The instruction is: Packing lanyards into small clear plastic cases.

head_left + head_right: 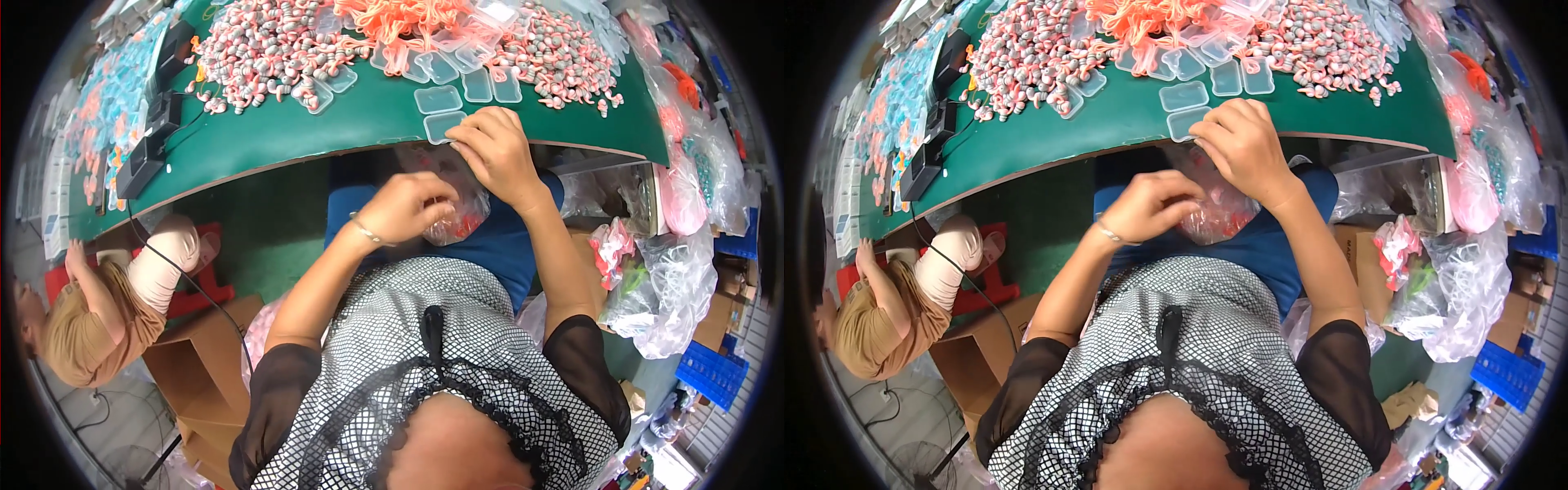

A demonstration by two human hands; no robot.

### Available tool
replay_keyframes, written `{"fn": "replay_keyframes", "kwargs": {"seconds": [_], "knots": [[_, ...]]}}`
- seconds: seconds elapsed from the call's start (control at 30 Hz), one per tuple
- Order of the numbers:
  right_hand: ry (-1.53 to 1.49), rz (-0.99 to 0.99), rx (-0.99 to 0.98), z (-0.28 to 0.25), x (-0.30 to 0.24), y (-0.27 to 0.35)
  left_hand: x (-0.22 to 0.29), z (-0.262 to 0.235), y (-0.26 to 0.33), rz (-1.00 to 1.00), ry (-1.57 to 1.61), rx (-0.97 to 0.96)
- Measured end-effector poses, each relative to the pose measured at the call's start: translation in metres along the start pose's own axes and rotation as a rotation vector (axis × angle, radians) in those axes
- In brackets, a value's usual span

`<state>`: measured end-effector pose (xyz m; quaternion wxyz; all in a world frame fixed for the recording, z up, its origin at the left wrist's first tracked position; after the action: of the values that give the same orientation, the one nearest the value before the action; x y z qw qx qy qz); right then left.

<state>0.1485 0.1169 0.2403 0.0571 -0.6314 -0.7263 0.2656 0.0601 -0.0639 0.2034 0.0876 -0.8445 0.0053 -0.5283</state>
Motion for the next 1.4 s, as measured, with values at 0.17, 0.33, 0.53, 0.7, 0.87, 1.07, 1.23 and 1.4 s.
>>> {"fn": "replay_keyframes", "kwargs": {"seconds": [0.17,0.33,0.53,0.7,0.87,1.07,1.23,1.4], "knots": [[-0.018,-0.032,0.006,0.003,-0.008,-0.009,0.012,-0.073,0.013,-0.222,-0.525,0.598],[-0.011,-0.019,-0.012,0.004,-0.006,-0.01,-0.015,-0.11,0.024,-0.365,-0.842,0.848],[-0.028,0.012,-0.005,-0.002,-0.006,-0.008,-0.018,-0.118,0.02,-0.444,-0.776,0.793],[-0.068,0.068,0.079,-0.01,0.005,-0.001,-0.01,-0.148,0.013,-0.645,-0.715,0.577],[-0.099,0.143,0.162,-0.02,0.014,0.009,-0.016,-0.156,0.007,-0.615,-0.862,0.444],[-0.103,0.27,0.205,-0.037,0.03,0.031,-0.005,-0.144,0.005,-0.398,-0.672,0.55],[0.11,0.412,0.326,-0.048,0.06,0.044,0.007,-0.102,0.006,-0.166,-0.487,0.645],[0.443,0.463,0.228,-0.042,0.066,0.041,0.001,-0.074,0.0,-0.231,-0.441,0.609]]}}
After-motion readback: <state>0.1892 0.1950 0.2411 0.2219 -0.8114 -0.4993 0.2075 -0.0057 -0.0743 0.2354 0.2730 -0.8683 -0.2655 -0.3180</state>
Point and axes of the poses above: each hand's wrist, its own y-axis away from the middle knuckle, its own z-axis out of the palm, x = y × z, the point moved 1 cm from there along -y, towards the middle knuckle, and after that the axes turned 8 degrees about -x, right-handed, at the moved point
